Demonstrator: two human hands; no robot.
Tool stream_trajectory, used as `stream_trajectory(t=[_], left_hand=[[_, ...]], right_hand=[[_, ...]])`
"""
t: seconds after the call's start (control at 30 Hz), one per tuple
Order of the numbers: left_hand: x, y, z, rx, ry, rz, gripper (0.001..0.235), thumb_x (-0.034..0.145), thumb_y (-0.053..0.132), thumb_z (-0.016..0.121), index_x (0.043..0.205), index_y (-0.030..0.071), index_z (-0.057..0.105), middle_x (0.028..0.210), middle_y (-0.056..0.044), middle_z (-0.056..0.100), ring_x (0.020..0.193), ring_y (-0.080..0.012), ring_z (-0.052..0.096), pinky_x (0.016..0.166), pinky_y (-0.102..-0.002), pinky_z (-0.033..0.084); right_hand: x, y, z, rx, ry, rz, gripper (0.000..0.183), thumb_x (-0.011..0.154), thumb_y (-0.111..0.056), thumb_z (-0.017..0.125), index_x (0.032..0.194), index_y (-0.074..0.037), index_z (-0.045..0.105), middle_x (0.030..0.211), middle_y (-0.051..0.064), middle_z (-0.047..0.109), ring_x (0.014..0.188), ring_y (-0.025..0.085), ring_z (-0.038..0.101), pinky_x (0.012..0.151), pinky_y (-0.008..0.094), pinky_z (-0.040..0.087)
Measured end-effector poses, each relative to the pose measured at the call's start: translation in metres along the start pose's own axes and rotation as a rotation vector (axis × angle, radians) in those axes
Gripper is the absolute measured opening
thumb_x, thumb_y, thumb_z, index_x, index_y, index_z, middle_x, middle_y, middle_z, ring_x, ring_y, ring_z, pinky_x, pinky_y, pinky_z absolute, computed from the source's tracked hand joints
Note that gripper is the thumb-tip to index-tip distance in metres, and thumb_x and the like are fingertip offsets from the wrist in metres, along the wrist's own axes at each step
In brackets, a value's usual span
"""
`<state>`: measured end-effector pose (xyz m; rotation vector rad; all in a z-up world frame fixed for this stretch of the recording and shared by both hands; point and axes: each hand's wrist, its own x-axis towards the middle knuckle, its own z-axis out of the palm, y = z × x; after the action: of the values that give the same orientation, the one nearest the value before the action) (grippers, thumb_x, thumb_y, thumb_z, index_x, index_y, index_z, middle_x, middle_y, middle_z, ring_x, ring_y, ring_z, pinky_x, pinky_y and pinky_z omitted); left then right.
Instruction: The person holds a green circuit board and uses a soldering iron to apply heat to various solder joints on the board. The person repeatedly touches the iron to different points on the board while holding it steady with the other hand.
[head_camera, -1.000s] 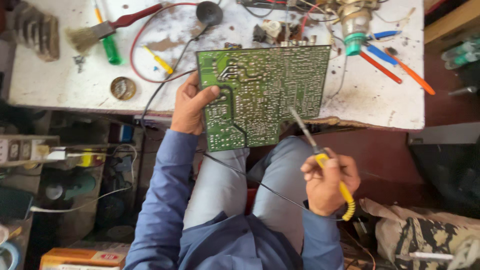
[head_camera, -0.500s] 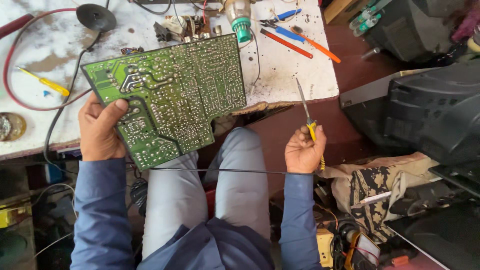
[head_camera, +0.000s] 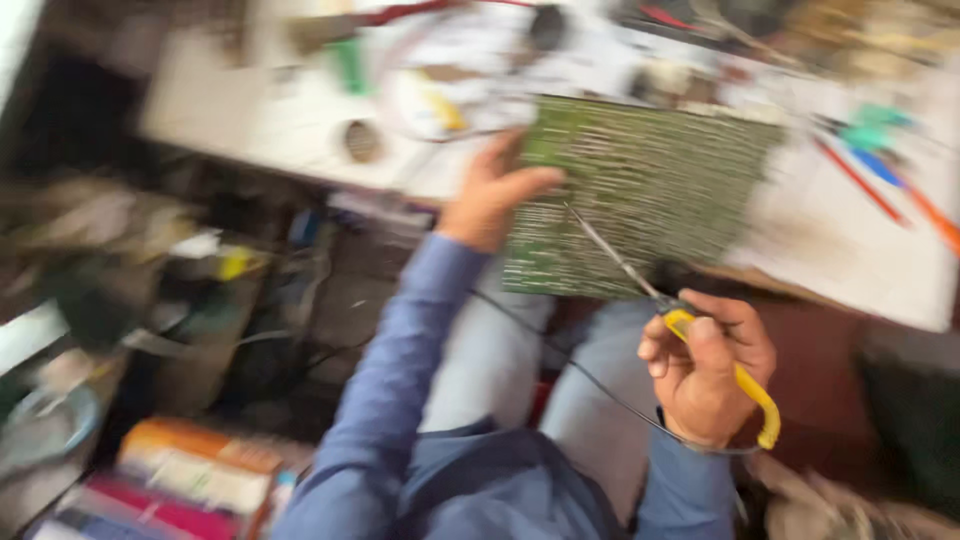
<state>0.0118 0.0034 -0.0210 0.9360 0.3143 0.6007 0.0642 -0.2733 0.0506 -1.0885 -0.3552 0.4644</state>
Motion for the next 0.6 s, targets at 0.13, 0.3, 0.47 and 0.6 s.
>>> stream_trajectory(t=[0.13, 0.3, 0.47, 0.6], left_hand=[[0.013, -0.016, -0.008, -0.034, -0.001, 0.017, 0.082, 0.079, 0.004, 0.085, 0.148, -0.012, 0.042, 0.144, -0.018, 0.055, 0.131, -0.0254, 0.056, 0.107, -0.039, 0.051], [-0.007, 0.006, 0.017, -0.214, 0.113, 0.201, 0.064, 0.091, 0.019, 0.069, 0.139, -0.018, 0.051, 0.123, -0.028, 0.065, 0.116, -0.0317, 0.064, 0.104, -0.038, 0.051], [-0.036, 0.016, 0.047, -0.329, 0.348, 0.445, 0.085, 0.110, 0.057, 0.032, 0.129, -0.024, 0.051, 0.099, -0.037, 0.069, 0.107, -0.0401, 0.069, 0.105, -0.042, 0.052], [-0.032, 0.003, 0.035, -0.667, 0.309, 0.312, 0.093, 0.103, 0.058, 0.011, 0.125, -0.025, 0.046, 0.103, -0.035, 0.072, 0.099, -0.0468, 0.070, 0.108, -0.044, 0.049]], right_hand=[[0.011, 0.012, 0.116, -0.410, -0.286, -0.060, 0.020, 0.102, -0.001, 0.064, 0.121, 0.004, 0.068, 0.096, 0.016, 0.073, 0.075, 0.017, 0.069, 0.064, 0.026, 0.056], [0.036, 0.036, 0.211, -0.756, -0.489, -0.222, 0.019, 0.099, -0.009, 0.070, 0.114, 0.003, 0.072, 0.082, 0.010, 0.075, 0.072, 0.013, 0.073, 0.064, 0.025, 0.057], [0.047, 0.056, 0.232, -0.847, -0.535, -0.416, 0.021, 0.098, -0.012, 0.072, 0.113, 0.003, 0.072, 0.091, 0.015, 0.076, 0.082, 0.020, 0.074, 0.076, 0.031, 0.058], [0.048, 0.063, 0.234, -0.855, -0.479, -0.449, 0.017, 0.096, -0.013, 0.074, 0.107, 0.000, 0.074, 0.095, 0.015, 0.076, 0.089, 0.026, 0.074, 0.085, 0.035, 0.059]])
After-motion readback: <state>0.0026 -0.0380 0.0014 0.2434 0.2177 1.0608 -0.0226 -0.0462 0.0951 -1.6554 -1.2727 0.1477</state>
